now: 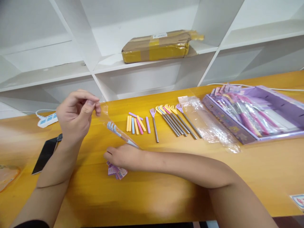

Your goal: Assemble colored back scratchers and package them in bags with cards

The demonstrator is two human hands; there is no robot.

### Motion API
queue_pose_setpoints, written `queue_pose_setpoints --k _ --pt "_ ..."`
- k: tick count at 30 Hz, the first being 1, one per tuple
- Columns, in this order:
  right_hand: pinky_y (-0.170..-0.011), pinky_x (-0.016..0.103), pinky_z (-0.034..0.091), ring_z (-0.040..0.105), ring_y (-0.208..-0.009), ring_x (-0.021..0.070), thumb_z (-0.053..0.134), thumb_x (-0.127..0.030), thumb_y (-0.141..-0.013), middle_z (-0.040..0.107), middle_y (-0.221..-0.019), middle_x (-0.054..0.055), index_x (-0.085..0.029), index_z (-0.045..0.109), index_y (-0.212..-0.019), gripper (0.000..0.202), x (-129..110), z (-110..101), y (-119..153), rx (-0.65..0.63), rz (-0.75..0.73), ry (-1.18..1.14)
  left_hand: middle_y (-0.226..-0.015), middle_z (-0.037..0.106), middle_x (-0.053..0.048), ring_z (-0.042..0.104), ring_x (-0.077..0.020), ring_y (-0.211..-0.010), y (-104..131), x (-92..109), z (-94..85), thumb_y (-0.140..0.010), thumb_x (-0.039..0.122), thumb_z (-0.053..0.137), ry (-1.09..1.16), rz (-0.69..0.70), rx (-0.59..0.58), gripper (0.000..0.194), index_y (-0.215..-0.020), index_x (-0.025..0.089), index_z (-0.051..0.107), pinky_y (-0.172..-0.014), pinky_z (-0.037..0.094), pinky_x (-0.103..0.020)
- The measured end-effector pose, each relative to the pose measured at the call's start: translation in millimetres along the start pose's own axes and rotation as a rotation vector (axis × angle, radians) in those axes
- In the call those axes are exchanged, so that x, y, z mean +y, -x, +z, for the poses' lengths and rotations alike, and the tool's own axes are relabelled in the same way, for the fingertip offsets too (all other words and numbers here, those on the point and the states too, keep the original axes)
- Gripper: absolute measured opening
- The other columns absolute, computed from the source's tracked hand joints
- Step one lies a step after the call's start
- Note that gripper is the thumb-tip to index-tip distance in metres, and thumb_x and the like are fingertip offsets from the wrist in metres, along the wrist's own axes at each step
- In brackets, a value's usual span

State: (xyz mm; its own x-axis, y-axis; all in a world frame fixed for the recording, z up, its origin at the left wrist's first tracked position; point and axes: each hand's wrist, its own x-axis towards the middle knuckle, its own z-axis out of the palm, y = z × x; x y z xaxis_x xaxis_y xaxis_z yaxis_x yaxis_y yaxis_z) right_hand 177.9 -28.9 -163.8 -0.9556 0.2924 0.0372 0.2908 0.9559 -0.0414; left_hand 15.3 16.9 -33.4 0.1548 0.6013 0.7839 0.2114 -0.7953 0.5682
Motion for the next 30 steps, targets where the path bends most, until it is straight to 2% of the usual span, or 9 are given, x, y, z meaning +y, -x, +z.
queue_pose_setpoints --k 4,11,14,17,21,23,26,28,30 --pt "-0.051 0.034 0.027 0.073 -0.076 0.0178 0.056 -0.021 -0.116 0.073 -0.116 0.005 -0.017 0.054 -0.135 0.019 -3 -10 2 -0.015 0.020 -0.027 -0.090 0.071 -0.003 0.068 -0.0140 -0.074 -1 -1 -2.9 -0.111 0.039 0.079 0.094 -0.037 -0.053 0.013 -0.113 0.035 0.091 -0.064 0.060 -0.032" --pt "-0.056 0.026 0.031 0.072 -0.070 0.0174 0.049 -0.025 -0.120 0.075 -0.101 0.008 -0.014 0.057 -0.132 0.018 -9 -15 3 -0.004 0.087 -0.029 -0.112 0.073 -0.007 0.074 -0.0180 -0.090 -1 1 -10.3 -0.107 0.035 0.083 0.126 -0.043 -0.182 0.029 -0.135 0.036 0.087 -0.079 0.071 -0.035" --pt "-0.057 0.025 0.033 0.072 -0.068 0.0196 0.048 -0.022 -0.118 0.075 -0.097 0.007 -0.015 0.058 -0.131 0.018 -10 -12 3 -0.001 0.107 -0.015 -0.111 0.070 -0.006 0.074 -0.0173 -0.086 -2 0 -7.6 -0.106 0.038 0.083 0.093 -0.028 -0.145 0.024 -0.130 0.038 0.086 -0.077 0.072 -0.036" --pt "-0.059 0.025 0.038 0.071 -0.066 0.0202 0.050 -0.019 -0.116 0.075 -0.094 0.007 -0.015 0.058 -0.131 0.018 -12 -10 4 0.006 0.113 -0.010 -0.109 0.066 -0.004 0.074 -0.0149 -0.079 -3 -1 -1.5 -0.103 0.039 0.087 0.078 0.025 -0.088 0.012 -0.113 0.035 0.082 -0.072 0.072 -0.035" --pt "-0.067 0.029 0.049 0.072 -0.070 0.0195 0.044 -0.015 -0.116 0.076 -0.109 0.011 -0.013 0.059 -0.129 0.020 -13 -15 3 0.029 0.142 -0.004 -0.097 0.064 0.002 0.073 -0.0123 -0.072 -3 0 5.2 -0.096 0.044 0.095 0.090 0.024 0.019 0.035 -0.110 0.032 0.065 -0.065 0.070 -0.030" --pt "-0.073 0.031 0.053 0.072 -0.072 0.0176 0.041 -0.013 -0.116 0.076 -0.113 0.011 -0.013 0.060 -0.128 0.022 -12 -21 4 0.038 0.147 -0.007 -0.095 0.064 0.002 0.074 -0.0129 -0.071 -3 1 6.3 -0.096 0.045 0.094 0.085 0.012 0.011 0.038 -0.104 0.029 0.061 -0.064 0.070 -0.030" --pt "-0.083 0.032 0.056 0.072 -0.076 0.0156 0.044 -0.013 -0.117 0.076 -0.108 0.009 -0.014 0.063 -0.127 0.021 -9 -39 12 0.097 0.114 -0.037 -0.095 0.065 0.000 0.077 -0.0140 -0.074 -2 2 6.4 -0.099 0.042 0.091 0.093 0.005 -0.027 0.034 -0.097 0.026 0.061 -0.067 0.071 -0.031" --pt "-0.084 0.032 0.055 0.073 -0.082 0.0162 0.045 -0.015 -0.118 0.077 -0.110 0.009 -0.014 0.065 -0.128 0.022 -5 -56 24 0.187 0.065 -0.064 -0.095 0.067 0.002 0.077 -0.0130 -0.072 -2 3 6.5 -0.100 0.039 0.092 0.117 -0.003 -0.018 0.035 -0.103 0.028 0.058 -0.068 0.071 -0.032" --pt "-0.080 0.029 0.054 0.074 -0.088 0.0158 0.045 -0.020 -0.121 0.077 -0.113 0.008 -0.016 0.067 -0.130 0.024 -2 -76 40 0.347 0.048 -0.107 -0.094 0.068 0.005 0.077 -0.0125 -0.072 -1 5 6.9 -0.100 0.040 0.092 0.126 -0.021 -0.003 0.041 -0.108 0.029 0.053 -0.069 0.070 -0.031"
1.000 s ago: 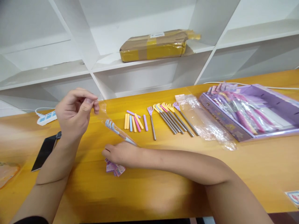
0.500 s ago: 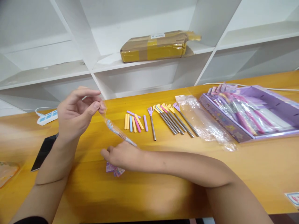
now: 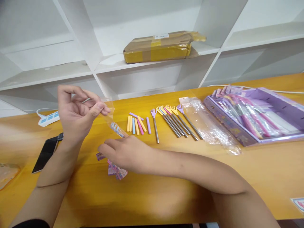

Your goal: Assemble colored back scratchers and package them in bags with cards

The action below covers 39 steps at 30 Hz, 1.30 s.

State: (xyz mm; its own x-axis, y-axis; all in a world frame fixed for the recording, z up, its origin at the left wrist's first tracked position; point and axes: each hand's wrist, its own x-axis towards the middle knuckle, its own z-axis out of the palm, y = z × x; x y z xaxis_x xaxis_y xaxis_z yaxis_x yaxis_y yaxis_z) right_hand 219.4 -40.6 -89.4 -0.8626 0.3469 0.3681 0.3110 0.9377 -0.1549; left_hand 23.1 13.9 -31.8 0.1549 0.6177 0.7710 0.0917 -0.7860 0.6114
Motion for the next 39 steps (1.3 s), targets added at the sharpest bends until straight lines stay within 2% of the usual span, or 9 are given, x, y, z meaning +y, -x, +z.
queue_pose_setpoints --k 3,6,11,15,18,21,26,32,39 --pt "-0.076 0.021 0.055 0.075 -0.090 0.0094 0.052 -0.026 -0.122 0.080 -0.111 0.002 -0.020 0.069 -0.128 0.019 0 -35 12 0.363 0.075 -0.139 -0.092 0.070 0.004 0.077 -0.0142 -0.075 3 4 0.8 -0.099 0.048 0.092 -0.051 -0.027 0.001 0.048 -0.108 0.029 0.049 -0.070 0.069 -0.032" --pt "-0.071 0.018 0.057 0.073 -0.074 0.0043 0.063 -0.022 -0.116 0.081 -0.110 -0.002 -0.022 0.065 -0.130 0.014 -1 -58 17 0.654 0.181 -0.224 -0.090 0.073 0.002 0.078 -0.0166 -0.077 6 8 1.1 -0.097 0.058 0.092 -0.096 -0.048 0.004 0.051 -0.106 0.029 0.051 -0.069 0.068 -0.033" --pt "-0.059 0.023 0.057 0.078 -0.071 0.0099 0.067 -0.024 -0.113 0.082 -0.107 -0.002 -0.025 0.062 -0.123 0.012 2 -70 18 0.759 0.362 -0.129 -0.088 0.079 0.000 0.078 -0.0164 -0.071 14 17 0.6 -0.097 0.056 0.092 -0.084 -0.095 0.011 0.045 -0.101 0.028 0.058 -0.064 0.069 -0.032" --pt "-0.057 0.020 0.058 0.079 -0.071 0.0086 0.072 -0.022 -0.110 0.080 -0.102 -0.004 -0.024 0.059 -0.116 0.015 9 -72 19 0.898 0.242 -0.134 -0.085 0.083 0.001 0.083 -0.0192 -0.073 19 25 1.5 -0.101 0.043 0.091 -0.026 -0.109 0.001 0.033 -0.105 0.028 0.062 -0.063 0.071 -0.033" --pt "-0.069 0.022 0.069 0.084 -0.084 0.0111 0.072 -0.016 -0.109 0.080 -0.106 -0.005 -0.027 0.058 -0.119 0.021 11 -72 21 0.901 0.217 -0.250 -0.089 0.086 0.001 0.086 -0.0209 -0.080 22 31 3.3 -0.104 0.038 0.088 -0.008 -0.124 -0.020 0.027 -0.107 0.027 0.064 -0.065 0.073 -0.033" --pt "-0.072 0.026 0.071 0.085 -0.096 0.0135 0.066 -0.012 -0.112 0.081 -0.112 -0.004 -0.030 0.057 -0.123 0.023 10 -71 24 0.876 0.239 -0.344 -0.093 0.088 -0.002 0.087 -0.0228 -0.079 24 34 4.3 -0.104 0.044 0.087 -0.057 -0.162 -0.014 0.030 -0.105 0.027 0.063 -0.068 0.075 -0.036" --pt "-0.077 0.030 0.073 0.081 -0.108 0.0165 0.070 -0.011 -0.108 0.079 -0.117 0.000 -0.031 0.067 -0.124 0.026 15 -66 23 0.954 0.182 -0.203 -0.093 0.089 0.001 0.088 -0.0228 -0.080 24 34 3.5 -0.105 0.038 0.087 0.009 -0.175 -0.050 0.027 -0.107 0.027 0.063 -0.066 0.076 -0.035" --pt "-0.071 0.029 0.073 0.082 -0.095 0.0165 0.078 -0.015 -0.104 0.080 -0.107 -0.001 -0.028 0.073 -0.119 0.020 26 -62 17 1.025 0.138 -0.172 -0.095 0.089 -0.002 0.089 -0.0233 -0.081 22 35 4.9 -0.100 0.037 0.092 0.147 -0.234 -0.044 0.031 -0.105 0.024 0.064 -0.068 0.074 -0.030" --pt "-0.075 0.024 0.072 0.080 -0.085 0.0113 0.077 -0.010 -0.104 0.082 -0.106 -0.003 -0.027 0.076 -0.117 0.021 24 -69 14 0.946 0.111 -0.128 -0.083 0.084 0.000 0.090 -0.0277 -0.083 20 32 2.9 -0.105 0.040 0.086 0.302 -0.318 -0.062 0.024 -0.113 0.026 0.069 -0.075 0.076 -0.038"
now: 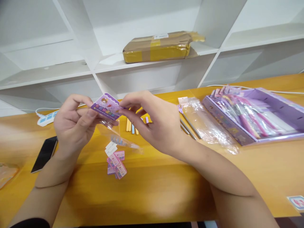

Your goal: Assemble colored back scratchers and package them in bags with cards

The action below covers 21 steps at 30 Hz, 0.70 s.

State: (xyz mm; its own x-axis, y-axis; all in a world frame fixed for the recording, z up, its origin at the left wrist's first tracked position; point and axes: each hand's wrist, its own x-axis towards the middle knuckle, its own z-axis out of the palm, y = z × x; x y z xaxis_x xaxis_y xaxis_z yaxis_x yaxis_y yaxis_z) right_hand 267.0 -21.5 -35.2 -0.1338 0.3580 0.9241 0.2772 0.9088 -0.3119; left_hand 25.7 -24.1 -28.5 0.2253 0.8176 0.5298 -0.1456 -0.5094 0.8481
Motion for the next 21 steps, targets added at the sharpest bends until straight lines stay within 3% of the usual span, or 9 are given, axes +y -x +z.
queue_pose_setpoints --k 10,21 --pt "-0.080 0.024 0.066 0.078 -0.084 0.0121 0.073 -0.007 -0.106 0.083 -0.100 0.001 -0.022 0.078 -0.112 0.017 -5 -8 -7 -0.119 -0.136 0.141 -0.079 0.080 0.000 0.088 -0.0263 -0.083 0 3 -3.2 -0.103 0.049 0.086 -0.002 -0.085 -0.001 0.034 -0.126 0.028 0.073 -0.077 0.075 -0.036" --pt "-0.080 0.023 0.061 0.076 -0.089 0.0097 0.066 -0.005 -0.110 0.080 -0.106 0.002 -0.021 0.076 -0.120 0.022 -11 -11 -4 -0.211 -0.157 0.245 -0.084 0.081 -0.004 0.086 -0.0250 -0.080 0 5 -2.8 -0.107 0.041 0.081 0.079 -0.165 -0.057 0.027 -0.130 0.026 0.079 -0.080 0.075 -0.037"
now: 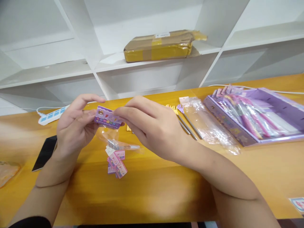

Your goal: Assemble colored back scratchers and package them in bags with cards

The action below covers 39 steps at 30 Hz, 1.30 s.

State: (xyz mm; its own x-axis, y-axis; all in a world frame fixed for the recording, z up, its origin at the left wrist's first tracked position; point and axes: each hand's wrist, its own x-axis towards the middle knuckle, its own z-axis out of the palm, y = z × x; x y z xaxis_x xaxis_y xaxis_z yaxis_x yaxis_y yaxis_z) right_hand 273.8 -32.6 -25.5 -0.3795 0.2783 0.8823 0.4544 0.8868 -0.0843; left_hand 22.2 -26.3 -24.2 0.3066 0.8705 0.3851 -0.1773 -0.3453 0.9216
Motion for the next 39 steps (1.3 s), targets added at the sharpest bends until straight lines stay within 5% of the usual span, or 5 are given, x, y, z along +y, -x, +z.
queue_pose_setpoints --k 13,19,25,31,39 --pt "-0.075 0.025 0.056 0.069 -0.087 0.0103 0.066 -0.007 -0.110 0.078 -0.105 0.003 -0.017 0.074 -0.128 0.022 -14 -1 7 -0.083 0.035 0.046 -0.089 0.084 -0.004 0.082 -0.0211 -0.076 7 -1 11.7 -0.113 0.033 0.068 0.039 -0.016 0.041 0.030 -0.140 0.025 0.077 -0.080 0.071 -0.035" --pt "-0.076 0.025 0.065 0.072 -0.084 0.0102 0.067 -0.006 -0.104 0.079 -0.109 0.002 -0.021 0.071 -0.120 0.022 -13 11 4 -0.044 0.170 -0.228 -0.113 0.088 -0.010 0.086 -0.0291 -0.103 6 -9 18.5 -0.111 0.047 0.074 0.049 0.004 0.076 0.039 -0.144 0.027 0.071 -0.094 0.072 -0.045" --pt "-0.084 0.025 0.074 0.080 -0.110 0.0139 0.071 -0.013 -0.108 0.079 -0.132 0.006 -0.023 0.066 -0.134 0.028 -14 26 10 -0.003 0.273 -0.477 -0.128 0.085 -0.012 0.084 -0.0304 -0.120 8 -17 25.5 -0.110 0.053 0.075 0.029 0.079 0.103 0.041 -0.144 0.030 0.071 -0.100 0.071 -0.044" --pt "-0.081 0.029 0.074 0.079 -0.103 0.0154 0.071 -0.014 -0.109 0.080 -0.121 0.005 -0.025 0.072 -0.131 0.025 -6 22 6 0.052 0.278 -0.447 -0.130 0.084 -0.012 0.082 -0.0295 -0.122 4 -14 21.6 -0.109 0.060 0.074 0.026 0.070 0.047 0.044 -0.138 0.027 0.077 -0.102 0.070 -0.043" --pt "-0.078 0.037 0.071 0.075 -0.094 0.0180 0.074 -0.009 -0.104 0.077 -0.110 0.004 -0.031 0.075 -0.130 0.034 9 5 1 0.063 0.191 -0.347 -0.086 0.080 -0.004 0.074 -0.0160 -0.069 -11 -10 0.0 -0.099 0.045 0.091 -0.100 0.112 0.062 0.024 -0.097 0.022 0.083 -0.065 0.066 -0.030"
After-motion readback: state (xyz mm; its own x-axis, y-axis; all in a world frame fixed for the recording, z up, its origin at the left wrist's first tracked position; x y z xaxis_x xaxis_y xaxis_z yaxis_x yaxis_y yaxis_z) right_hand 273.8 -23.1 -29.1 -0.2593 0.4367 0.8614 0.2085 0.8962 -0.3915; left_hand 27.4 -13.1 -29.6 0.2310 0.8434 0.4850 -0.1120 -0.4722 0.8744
